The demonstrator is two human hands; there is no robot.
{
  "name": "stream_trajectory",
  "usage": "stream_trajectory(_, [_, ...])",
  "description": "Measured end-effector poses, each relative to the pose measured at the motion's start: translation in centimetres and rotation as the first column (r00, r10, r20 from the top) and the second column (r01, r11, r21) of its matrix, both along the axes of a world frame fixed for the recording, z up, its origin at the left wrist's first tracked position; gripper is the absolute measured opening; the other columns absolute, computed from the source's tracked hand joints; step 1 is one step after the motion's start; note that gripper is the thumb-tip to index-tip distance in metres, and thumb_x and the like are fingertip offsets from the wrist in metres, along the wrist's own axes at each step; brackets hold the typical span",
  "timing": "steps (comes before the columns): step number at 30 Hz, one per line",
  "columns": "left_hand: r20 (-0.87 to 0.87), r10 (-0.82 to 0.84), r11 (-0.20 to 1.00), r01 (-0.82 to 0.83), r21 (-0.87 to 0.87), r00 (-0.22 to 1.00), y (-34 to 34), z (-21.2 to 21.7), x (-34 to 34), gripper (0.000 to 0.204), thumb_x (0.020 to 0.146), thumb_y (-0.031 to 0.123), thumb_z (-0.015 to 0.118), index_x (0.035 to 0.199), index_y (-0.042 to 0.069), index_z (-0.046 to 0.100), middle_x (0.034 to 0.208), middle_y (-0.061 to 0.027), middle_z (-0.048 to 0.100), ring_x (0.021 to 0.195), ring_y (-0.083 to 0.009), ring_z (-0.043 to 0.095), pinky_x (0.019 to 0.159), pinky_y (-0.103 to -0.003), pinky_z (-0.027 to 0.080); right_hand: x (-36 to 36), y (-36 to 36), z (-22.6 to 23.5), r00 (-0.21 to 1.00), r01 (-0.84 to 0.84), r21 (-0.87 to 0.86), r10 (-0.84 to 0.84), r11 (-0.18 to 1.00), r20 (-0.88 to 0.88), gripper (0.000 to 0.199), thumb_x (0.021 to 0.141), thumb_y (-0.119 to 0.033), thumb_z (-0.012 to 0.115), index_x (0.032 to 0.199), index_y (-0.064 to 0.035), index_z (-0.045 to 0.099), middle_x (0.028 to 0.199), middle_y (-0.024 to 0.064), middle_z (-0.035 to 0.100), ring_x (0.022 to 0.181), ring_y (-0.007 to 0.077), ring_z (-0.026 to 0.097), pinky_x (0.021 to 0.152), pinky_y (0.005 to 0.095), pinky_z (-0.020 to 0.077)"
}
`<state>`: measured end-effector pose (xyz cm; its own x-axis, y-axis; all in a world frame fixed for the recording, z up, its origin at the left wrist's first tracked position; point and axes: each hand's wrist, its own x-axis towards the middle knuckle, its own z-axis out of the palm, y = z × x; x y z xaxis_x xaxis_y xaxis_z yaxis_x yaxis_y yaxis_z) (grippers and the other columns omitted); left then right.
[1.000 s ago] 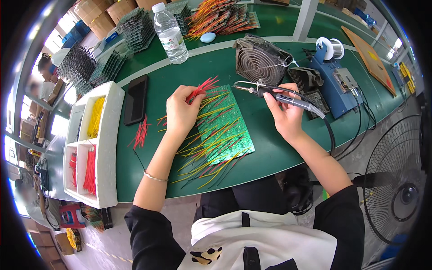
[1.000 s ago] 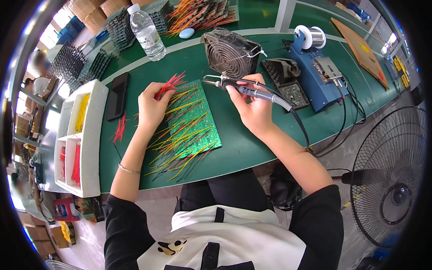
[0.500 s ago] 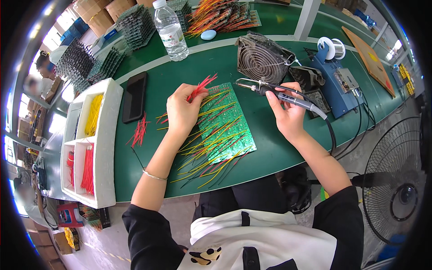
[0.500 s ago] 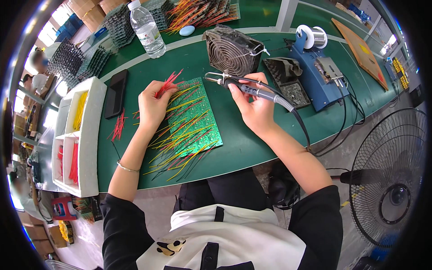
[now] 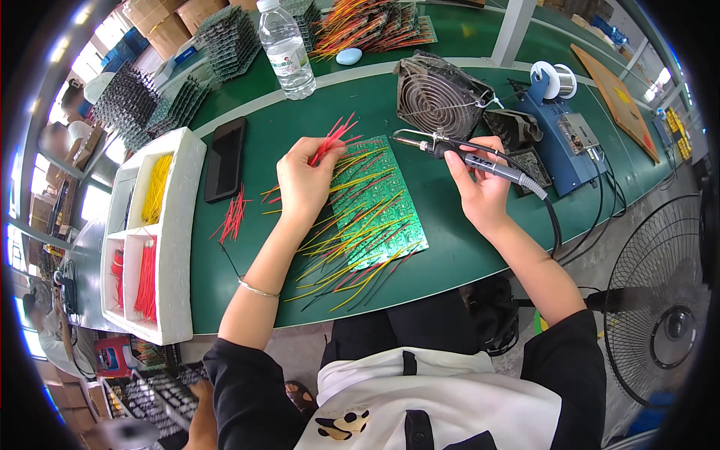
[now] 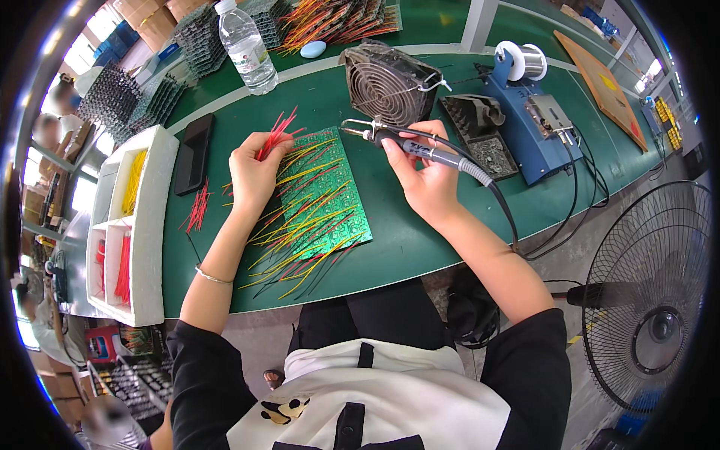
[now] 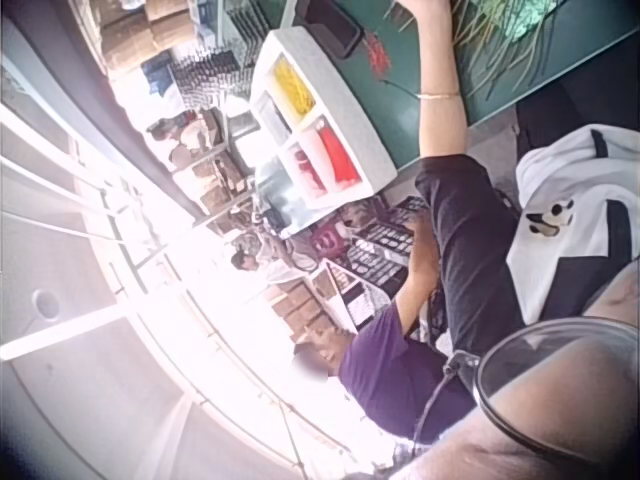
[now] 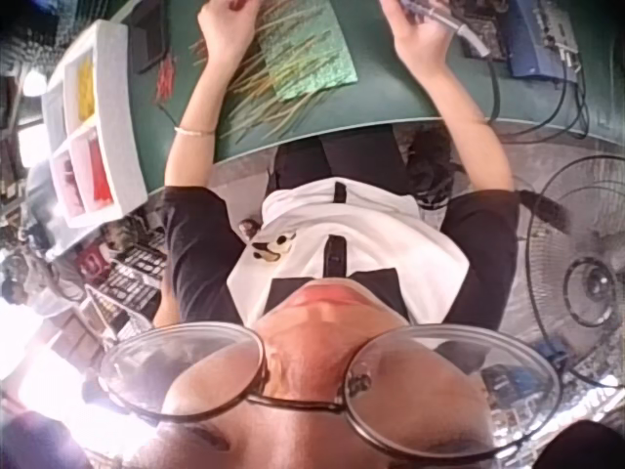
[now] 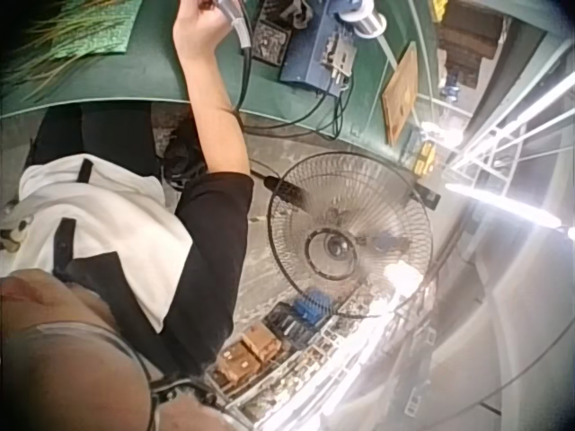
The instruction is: The person picks up yellow wires from the floor, positions them onto a circuit board while holding a soldering iron, retrieves red wires from a container, and places them onto the circuit board.
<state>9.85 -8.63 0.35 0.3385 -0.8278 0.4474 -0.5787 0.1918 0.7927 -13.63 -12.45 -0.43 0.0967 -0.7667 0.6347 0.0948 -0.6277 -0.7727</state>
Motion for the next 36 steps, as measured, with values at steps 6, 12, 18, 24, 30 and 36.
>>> stream_trajectory(6, [0.089,-0.01,1.0,0.01,0.008,0.996,0.3,0.4,-0.3,0.01,0.07,0.009,0.067,0.079,0.004,0.067,0.074,-0.0091,0.061,0.061,-0.0193,0.058,0.06,-0.028,0.044,0.0,0.0,0.0,1.0,-0.002,-0.007,0.002,1.0,-0.001,0.021,0.078,-0.003,0.065,0.089,-0.0028,0.047,0.075,0.0006,0.055,0.059,-0.0001,0.045,0.049,0.014,0.034])
stream_trajectory(12, [0.098,-0.015,1.0,0.014,0.01,0.995,0.2,0.3,-0.2,0.009,0.07,0.009,0.067,0.079,0.005,0.068,0.075,-0.0089,0.061,0.061,-0.0196,0.058,0.059,-0.028,0.044,0.1,0.0,-0.1,1.0,-0.004,-0.005,0.004,1.0,0.009,0.021,0.078,-0.002,0.065,0.088,-0.0026,0.047,0.076,0.0012,0.055,0.06,0.0001,0.046,0.049,0.0138,0.0344])
stream_trajectory(18, [0.027,-0.008,1.0,0.009,-0.016,1.0,0.0,-0.1,0.0,0.01,0.07,0.008,0.067,0.08,0.005,0.068,0.075,-0.0086,0.062,0.062,-0.0186,0.059,0.06,-0.027,0.045,0.1,0.0,0.0,1.0,-0.006,-0.01,0.006,1.0,0.006,0.021,0.078,-0.002,0.065,0.089,-0.0026,0.047,0.077,0.002,0.056,0.06,0.0003,0.047,0.049,0.0138,0.0349])
stream_trajectory(24, [0.066,0.003,1.0,-0.002,-0.01,0.998,0.0,-0.1,-0.2,0.011,0.07,0.009,0.068,0.08,0.005,0.068,0.075,-0.0077,0.063,0.061,-0.0181,0.059,0.059,-0.027,0.045,0.0,-0.1,-0.2,1.0,-0.001,-0.013,0.001,1.0,-0.009,0.022,0.078,-0.002,0.065,0.09,-0.0024,0.046,0.077,0.0026,0.056,0.06,0.0004,0.047,0.049,0.0139,0.0348])
stream_trajectory(30, [0.09,0.011,1.0,-0.013,0.019,0.996,-0.1,-0.4,0.0,0.013,0.069,0.013,0.07,0.079,0.005,0.068,0.074,-0.0068,0.062,0.059,-0.0184,0.058,0.058,-0.028,0.044,0.1,0.0,-0.1,1.0,-0.004,-0.003,0.004,1.0,-0.011,0.022,0.078,-0.003,0.064,0.089,-0.0026,0.046,0.076,0.0025,0.057,0.059,0.0002,0.046,0.049,0.0139,0.0345])
stream_trajectory(36, [0.094,0.026,0.998,-0.031,0.052,0.995,0.0,-0.2,-0.3,0.01,0.071,0.006,0.068,0.08,0.002,0.068,0.075,-0.0065,0.063,0.062,-0.0094,0.056,0.06,-0.023,0.044,0.0,0.1,0.1,1.0,0.002,-0.022,-0.003,1.0,-0.026,0.022,0.078,-0.003,0.064,0.089,-0.0027,0.046,0.075,0.0025,0.057,0.059,0.0001,0.046,0.049,0.014,0.0346])
